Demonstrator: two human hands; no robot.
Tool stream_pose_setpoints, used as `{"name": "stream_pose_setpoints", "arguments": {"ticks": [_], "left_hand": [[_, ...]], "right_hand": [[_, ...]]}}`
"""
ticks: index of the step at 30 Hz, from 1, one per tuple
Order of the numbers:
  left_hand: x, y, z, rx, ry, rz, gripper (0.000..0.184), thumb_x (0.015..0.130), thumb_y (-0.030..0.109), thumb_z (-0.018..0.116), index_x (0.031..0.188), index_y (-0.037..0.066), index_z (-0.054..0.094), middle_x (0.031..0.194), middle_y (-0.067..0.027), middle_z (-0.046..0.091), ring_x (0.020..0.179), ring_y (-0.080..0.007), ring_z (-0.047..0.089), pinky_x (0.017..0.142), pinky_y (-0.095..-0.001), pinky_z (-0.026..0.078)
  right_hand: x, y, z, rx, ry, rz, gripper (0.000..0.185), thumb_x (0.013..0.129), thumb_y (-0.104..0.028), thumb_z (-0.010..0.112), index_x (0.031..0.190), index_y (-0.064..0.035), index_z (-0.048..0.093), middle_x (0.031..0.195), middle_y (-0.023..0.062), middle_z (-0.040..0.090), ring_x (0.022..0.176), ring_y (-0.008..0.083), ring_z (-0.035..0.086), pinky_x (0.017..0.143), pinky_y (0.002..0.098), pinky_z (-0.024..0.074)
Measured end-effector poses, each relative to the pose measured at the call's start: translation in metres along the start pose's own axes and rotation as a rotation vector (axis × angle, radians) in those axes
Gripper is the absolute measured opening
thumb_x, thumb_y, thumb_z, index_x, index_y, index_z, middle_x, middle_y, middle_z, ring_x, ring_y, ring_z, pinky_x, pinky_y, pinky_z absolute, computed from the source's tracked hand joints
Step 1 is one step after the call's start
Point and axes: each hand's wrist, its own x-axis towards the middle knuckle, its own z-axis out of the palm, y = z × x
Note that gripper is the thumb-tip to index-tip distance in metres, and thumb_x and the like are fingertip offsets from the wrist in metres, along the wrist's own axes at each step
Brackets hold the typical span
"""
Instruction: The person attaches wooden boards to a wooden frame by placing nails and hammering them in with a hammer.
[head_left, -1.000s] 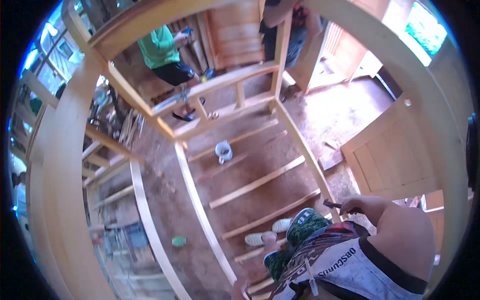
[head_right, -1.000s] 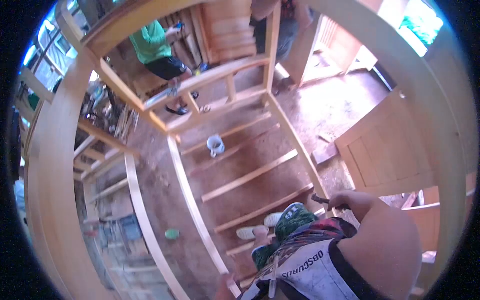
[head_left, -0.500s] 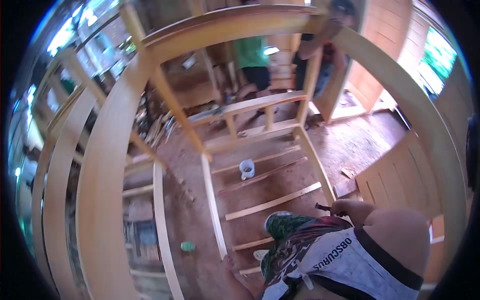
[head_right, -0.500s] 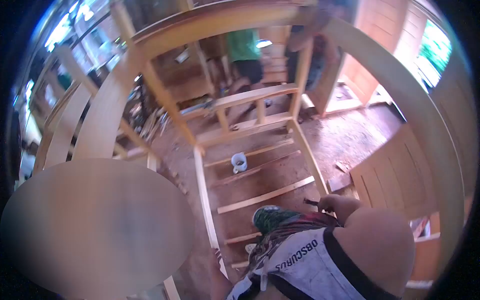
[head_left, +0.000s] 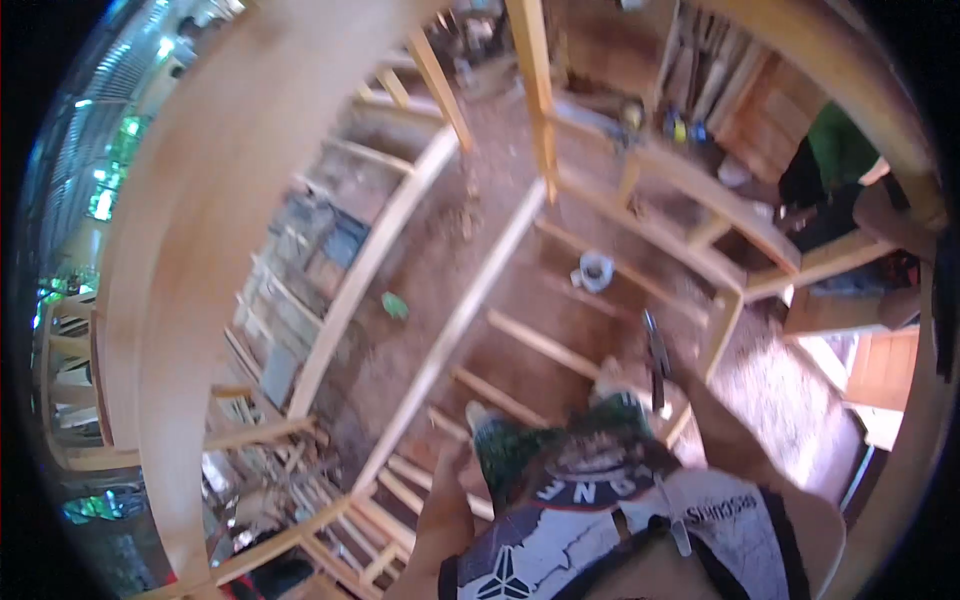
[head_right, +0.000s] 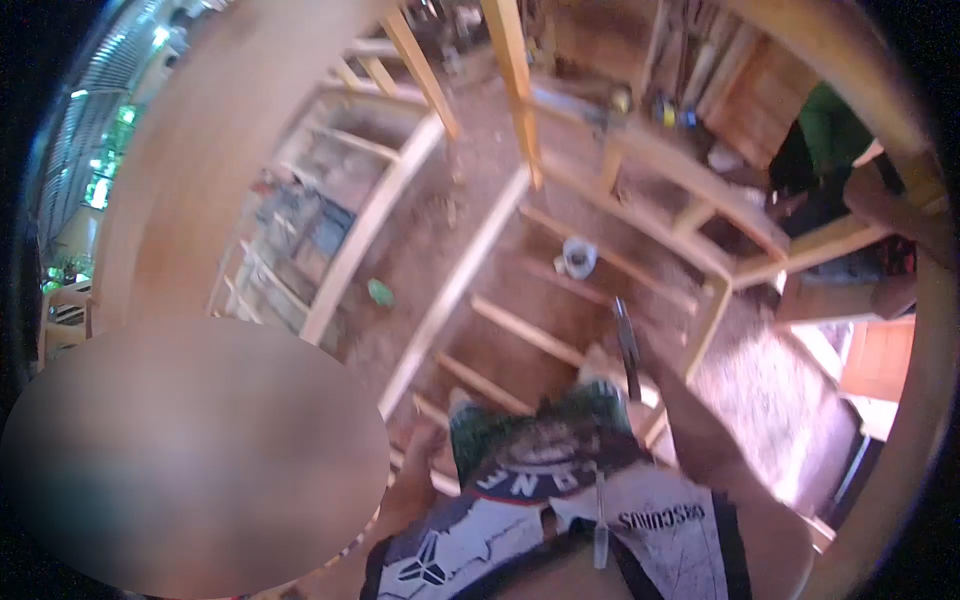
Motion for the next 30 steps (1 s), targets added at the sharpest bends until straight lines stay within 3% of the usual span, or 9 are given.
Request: {"name": "stream_pose_setpoints", "arguments": {"ticks": [1, 3, 9, 12, 14, 17, 21, 23, 30], "left_hand": [[-0.001, 0.012, 0.005, 0.097, -0.008, 0.009, 0.042, 0.094, 0.026, 0.039, 0.103, -0.004, 0.067, 0.108, -0.0282, 0.064, 0.096, -0.0442, 0.064, 0.083, -0.0527, 0.051], [0.0, 0.042, 0.01, 0.177, 0.012, -0.051, 0.043, 0.094, 0.024, 0.037, 0.101, -0.005, 0.068, 0.108, -0.0307, 0.064, 0.098, -0.0465, 0.064, 0.083, -0.0538, 0.051], [0.011, 0.099, -0.015, -0.638, -0.027, -0.29, 0.04, 0.088, 0.035, 0.066, 0.102, -0.002, 0.068, 0.093, -0.0121, 0.071, 0.081, -0.0233, 0.066, 0.075, -0.0444, 0.051], [0.068, 0.082, 0.02, -1.059, -0.202, -0.48, 0.036, 0.09, 0.032, 0.062, 0.096, -0.003, 0.068, 0.103, -0.0201, 0.068, 0.091, -0.0281, 0.065, 0.077, -0.0409, 0.051], [0.118, 0.055, 0.036, -0.684, -0.37, -0.393, 0.033, 0.09, 0.03, 0.061, 0.099, 0.0, 0.07, 0.11, -0.0219, 0.067, 0.1, -0.0318, 0.066, 0.085, -0.0453, 0.052], [0.226, 0.023, 0.065, 0.509, -0.335, 0.399, 0.032, 0.088, 0.029, 0.059, 0.098, 0.0, 0.072, 0.099, -0.0234, 0.07, 0.099, -0.0383, 0.067, 0.09, -0.0479, 0.052], [0.253, 0.185, -0.035, -0.24, -0.034, 0.087, 0.038, 0.091, 0.033, 0.058, 0.099, -0.002, 0.071, 0.096, -0.0224, 0.07, 0.09, -0.0356, 0.068, 0.079, -0.0442, 0.052], [0.297, 0.232, -0.028, -0.494, -0.155, 0.301, 0.038, 0.091, 0.031, 0.058, 0.103, -0.003, 0.069, 0.099, -0.022, 0.07, 0.091, -0.0328, 0.067, 0.08, -0.0409, 0.051], [0.434, 0.414, 0.055, -0.502, 0.041, 0.265, 0.042, 0.092, 0.037, 0.053, 0.107, 0.002, 0.069, 0.106, -0.0221, 0.069, 0.101, -0.0415, 0.064, 0.089, -0.0434, 0.05]], "right_hand": [[-0.034, -0.105, 0.016, -0.082, 0.104, 0.253, 0.032, 0.097, -0.041, 0.054, 0.099, -0.0119, 0.066, 0.082, 0.0049, 0.066, 0.071, 0.0162, 0.062, 0.068, 0.0323, 0.0525], [0.006, -0.063, -0.011, -0.659, -0.053, -0.206, 0.031, 0.089, -0.036, 0.068, 0.094, -0.0059, 0.062, 0.078, 0.007, 0.065, 0.066, 0.016, 0.062, 0.061, 0.0327, 0.052], [0.013, -0.114, -0.037, -0.312, -0.201, 0.292, 0.021, 0.086, -0.017, 0.071, 0.086, -0.0017, 0.056, 0.07, 0.0052, 0.058, 0.052, 0.0142, 0.056, 0.045, 0.0296, 0.0456], [0.011, -0.121, -0.037, -0.107, -0.104, 0.322, 0.02, 0.087, -0.019, 0.069, 0.085, -0.0026, 0.057, 0.066, 0.004, 0.056, 0.049, 0.0131, 0.054, 0.046, 0.0288, 0.0454], [0.009, -0.115, -0.037, 0.178, -0.024, 0.504, 0.02, 0.088, -0.021, 0.067, 0.082, -0.0047, 0.056, 0.065, 0.0022, 0.054, 0.049, 0.0126, 0.053, 0.046, 0.0277, 0.0454], [0.028, -0.113, -0.044, 0.305, 0.075, 0.602, 0.019, 0.092, -0.022, 0.063, 0.087, -0.0052, 0.057, 0.065, 0.0009, 0.052, 0.05, 0.0117, 0.052, 0.049, 0.0277, 0.0475], [0.091, -0.094, -0.062, 0.462, 0.114, 0.711, 0.018, 0.095, -0.021, 0.06, 0.094, -0.0037, 0.06, 0.066, 0.0014, 0.053, 0.051, 0.012, 0.051, 0.05, 0.0295, 0.049], [0.139, -0.075, -0.075, 0.483, 0.095, 0.74, 0.018, 0.095, -0.022, 0.061, 0.096, -0.0041, 0.061, 0.067, 0.0007, 0.053, 0.051, 0.0124, 0.052, 0.048, 0.0306, 0.0482], [0.379, 0.054, -0.101, -0.371, -0.06, 0.747, 0.029, 0.085, -0.024, 0.066, 0.101, -0.0011, 0.06, 0.071, 0.0049, 0.057, 0.061, 0.0137, 0.055, 0.058, 0.0289, 0.0426]]}}
